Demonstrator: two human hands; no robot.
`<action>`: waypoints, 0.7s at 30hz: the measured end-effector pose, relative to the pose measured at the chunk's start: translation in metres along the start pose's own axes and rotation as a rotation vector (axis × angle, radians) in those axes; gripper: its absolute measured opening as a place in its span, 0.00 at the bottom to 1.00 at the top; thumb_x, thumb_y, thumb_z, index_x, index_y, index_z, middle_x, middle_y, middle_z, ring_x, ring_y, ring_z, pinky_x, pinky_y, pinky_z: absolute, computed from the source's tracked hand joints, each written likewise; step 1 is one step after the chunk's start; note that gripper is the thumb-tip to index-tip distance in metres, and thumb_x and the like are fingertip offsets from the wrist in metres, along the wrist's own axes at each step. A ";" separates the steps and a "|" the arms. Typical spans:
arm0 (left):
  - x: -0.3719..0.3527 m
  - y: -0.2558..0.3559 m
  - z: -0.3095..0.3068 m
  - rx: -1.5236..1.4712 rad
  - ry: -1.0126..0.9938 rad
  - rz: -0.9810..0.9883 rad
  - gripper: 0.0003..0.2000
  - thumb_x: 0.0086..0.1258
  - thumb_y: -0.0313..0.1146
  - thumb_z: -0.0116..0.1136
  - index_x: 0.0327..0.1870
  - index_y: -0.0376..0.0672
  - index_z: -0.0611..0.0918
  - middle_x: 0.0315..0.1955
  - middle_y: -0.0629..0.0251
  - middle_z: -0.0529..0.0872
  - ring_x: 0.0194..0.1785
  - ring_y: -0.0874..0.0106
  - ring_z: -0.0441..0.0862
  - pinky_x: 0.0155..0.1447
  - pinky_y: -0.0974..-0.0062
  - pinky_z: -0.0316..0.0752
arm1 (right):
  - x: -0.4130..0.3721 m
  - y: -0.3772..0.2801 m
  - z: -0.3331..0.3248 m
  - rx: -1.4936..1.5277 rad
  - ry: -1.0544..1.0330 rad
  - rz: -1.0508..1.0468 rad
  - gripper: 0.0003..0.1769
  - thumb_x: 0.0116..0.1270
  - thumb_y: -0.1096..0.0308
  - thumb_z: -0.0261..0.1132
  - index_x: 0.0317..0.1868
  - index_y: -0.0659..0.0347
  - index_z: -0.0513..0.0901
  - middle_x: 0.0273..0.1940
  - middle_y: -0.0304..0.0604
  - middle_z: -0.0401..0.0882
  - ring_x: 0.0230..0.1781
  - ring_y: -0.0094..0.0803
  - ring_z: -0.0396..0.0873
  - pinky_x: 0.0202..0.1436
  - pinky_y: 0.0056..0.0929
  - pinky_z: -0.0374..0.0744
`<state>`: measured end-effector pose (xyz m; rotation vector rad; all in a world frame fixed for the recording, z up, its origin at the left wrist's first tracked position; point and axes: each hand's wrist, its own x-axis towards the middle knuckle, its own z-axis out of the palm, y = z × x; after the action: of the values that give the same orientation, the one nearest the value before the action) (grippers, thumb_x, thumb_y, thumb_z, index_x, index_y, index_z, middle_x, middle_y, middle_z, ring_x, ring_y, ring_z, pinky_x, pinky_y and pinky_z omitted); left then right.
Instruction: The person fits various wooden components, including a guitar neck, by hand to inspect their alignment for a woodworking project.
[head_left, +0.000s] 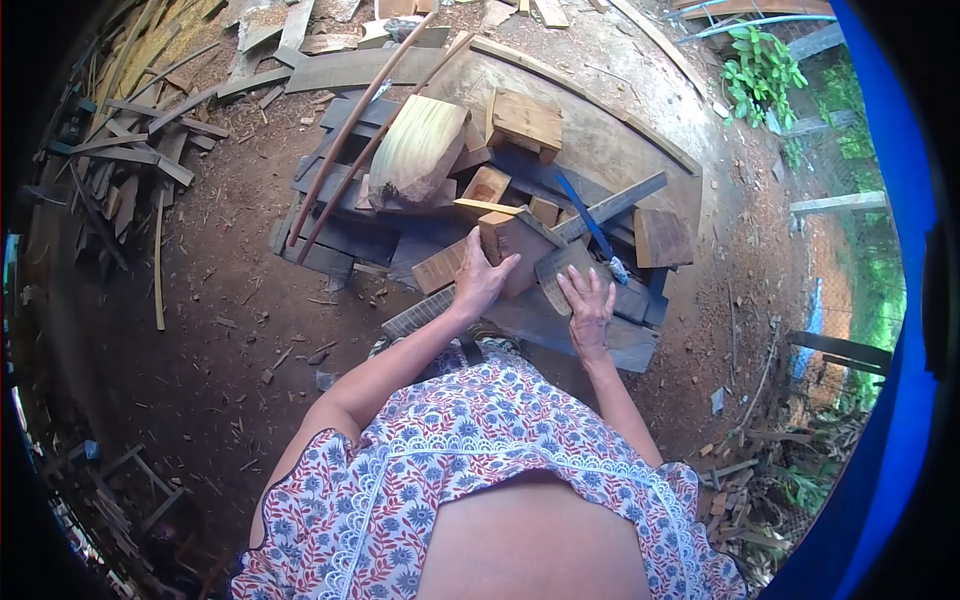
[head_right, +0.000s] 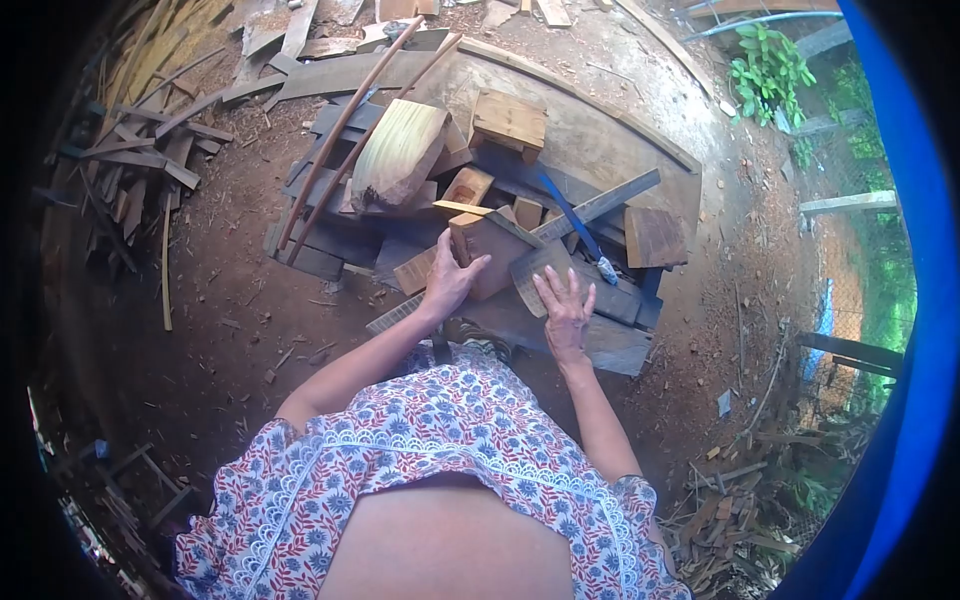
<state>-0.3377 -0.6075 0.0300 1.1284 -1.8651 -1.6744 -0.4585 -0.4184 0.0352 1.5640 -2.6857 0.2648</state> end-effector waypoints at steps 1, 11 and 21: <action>-0.001 -0.002 0.000 -0.001 0.006 -0.002 0.36 0.59 0.41 0.67 0.64 0.39 0.61 0.56 0.44 0.75 0.61 0.53 0.74 0.62 0.62 0.69 | -0.012 0.012 0.001 0.001 -0.001 -0.006 0.33 0.61 0.81 0.53 0.64 0.40 0.74 0.67 0.30 0.69 0.70 0.40 0.63 0.72 0.59 0.50; -0.020 -0.037 -0.004 0.113 -0.133 -0.023 0.29 0.58 0.37 0.66 0.56 0.36 0.66 0.53 0.47 0.74 0.58 0.55 0.74 0.62 0.63 0.69 | 0.001 0.002 0.014 0.354 -0.011 0.416 0.38 0.57 0.84 0.52 0.66 0.40 0.71 0.67 0.31 0.68 0.69 0.35 0.63 0.73 0.58 0.49; -0.002 -0.021 -0.035 0.396 -0.286 0.073 0.32 0.56 0.36 0.69 0.60 0.35 0.67 0.54 0.45 0.74 0.60 0.52 0.72 0.65 0.61 0.67 | -0.015 -0.026 0.050 0.425 -0.116 0.329 0.37 0.59 0.83 0.52 0.67 0.39 0.70 0.66 0.31 0.70 0.68 0.35 0.65 0.71 0.60 0.51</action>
<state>-0.3045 -0.6273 0.0177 0.9820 -2.4690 -1.5305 -0.4251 -0.4260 -0.0118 1.2252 -3.1268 0.8238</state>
